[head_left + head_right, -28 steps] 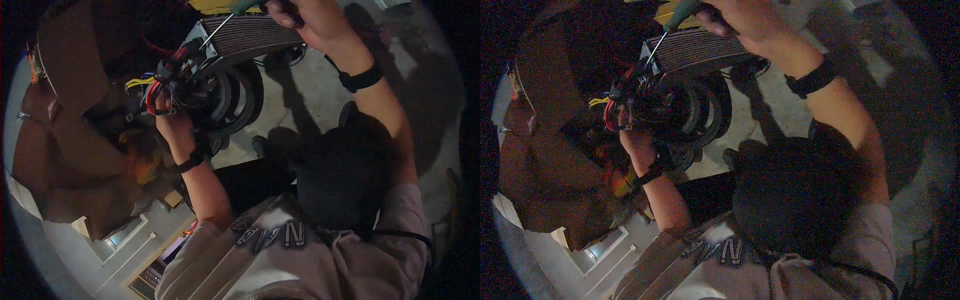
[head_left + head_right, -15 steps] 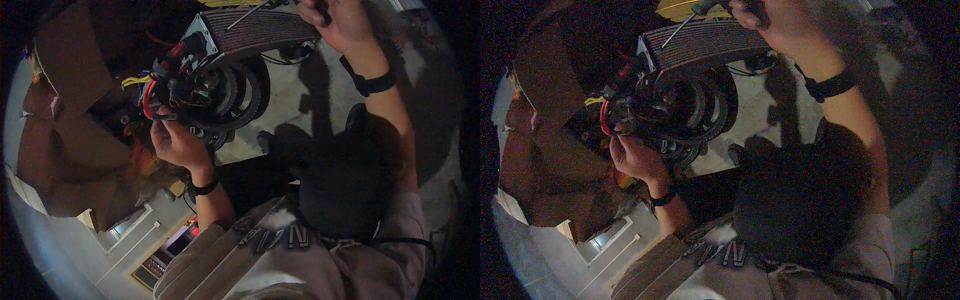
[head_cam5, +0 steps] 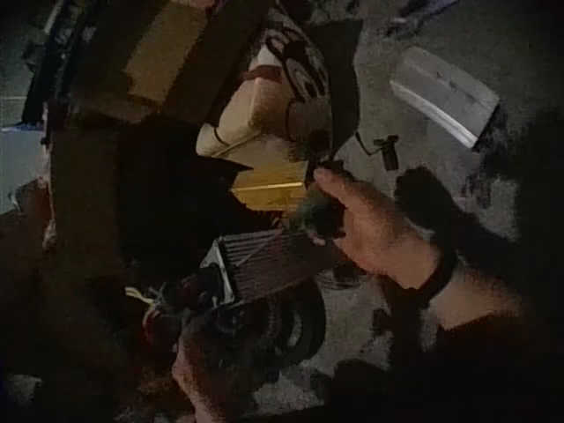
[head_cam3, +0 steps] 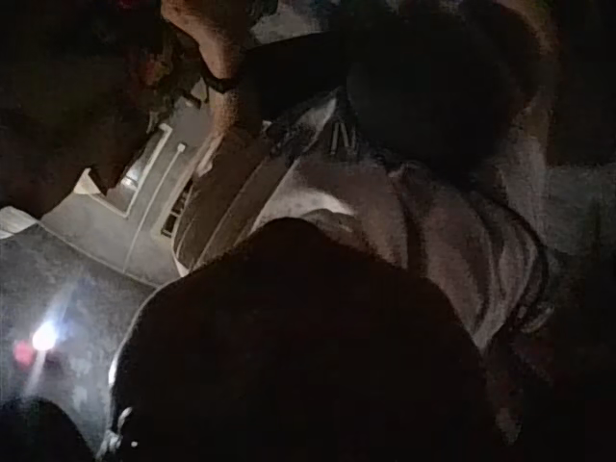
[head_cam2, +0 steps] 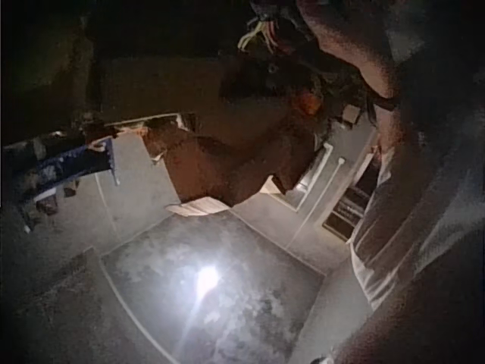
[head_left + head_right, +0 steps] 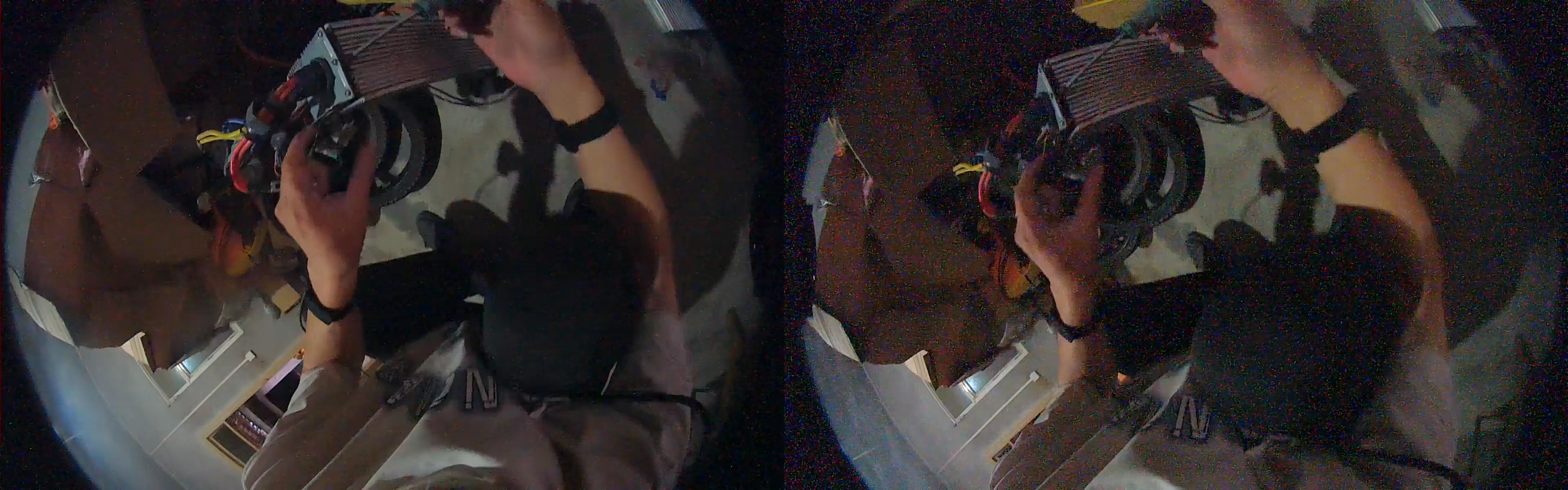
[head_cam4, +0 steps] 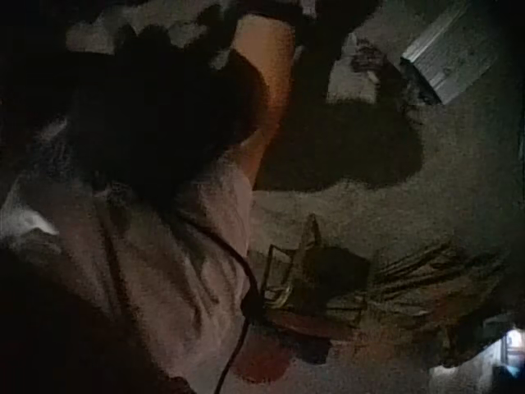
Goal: The person is assembling or repairing a motor controller, focusing on terminal connections and wiring.
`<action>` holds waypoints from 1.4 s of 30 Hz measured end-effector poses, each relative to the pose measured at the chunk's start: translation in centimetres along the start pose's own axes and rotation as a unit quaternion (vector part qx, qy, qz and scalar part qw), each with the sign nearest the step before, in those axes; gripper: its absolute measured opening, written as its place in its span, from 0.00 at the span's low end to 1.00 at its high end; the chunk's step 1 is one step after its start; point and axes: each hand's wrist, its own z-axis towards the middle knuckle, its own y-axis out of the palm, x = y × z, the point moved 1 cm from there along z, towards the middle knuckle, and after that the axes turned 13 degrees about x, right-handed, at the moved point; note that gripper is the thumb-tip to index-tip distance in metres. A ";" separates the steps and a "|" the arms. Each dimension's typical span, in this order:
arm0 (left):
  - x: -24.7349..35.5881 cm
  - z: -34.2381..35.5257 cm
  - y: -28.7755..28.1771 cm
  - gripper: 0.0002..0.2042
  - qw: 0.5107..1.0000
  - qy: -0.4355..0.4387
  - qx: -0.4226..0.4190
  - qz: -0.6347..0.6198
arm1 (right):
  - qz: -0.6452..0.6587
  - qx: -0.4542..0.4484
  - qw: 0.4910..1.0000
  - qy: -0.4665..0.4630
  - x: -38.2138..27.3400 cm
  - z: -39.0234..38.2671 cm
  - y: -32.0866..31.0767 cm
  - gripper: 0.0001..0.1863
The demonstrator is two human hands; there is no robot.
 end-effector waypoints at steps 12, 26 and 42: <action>1.0 3.9 2.1 0.22 0.998 0.056 -0.011 -0.023 | 0.017 -0.006 0.999 0.026 0.3 0.3 -0.9 0.14; 0.8 5.3 2.2 0.15 0.991 0.117 -0.036 -0.059 | 0.073 -0.027 0.997 -0.018 -0.1 2.2 -2.6 0.13; 0.3 4.5 2.3 0.12 0.990 0.079 -0.051 -0.109 | -0.532 -0.205 0.733 -0.372 1.0 -3.3 4.5 0.17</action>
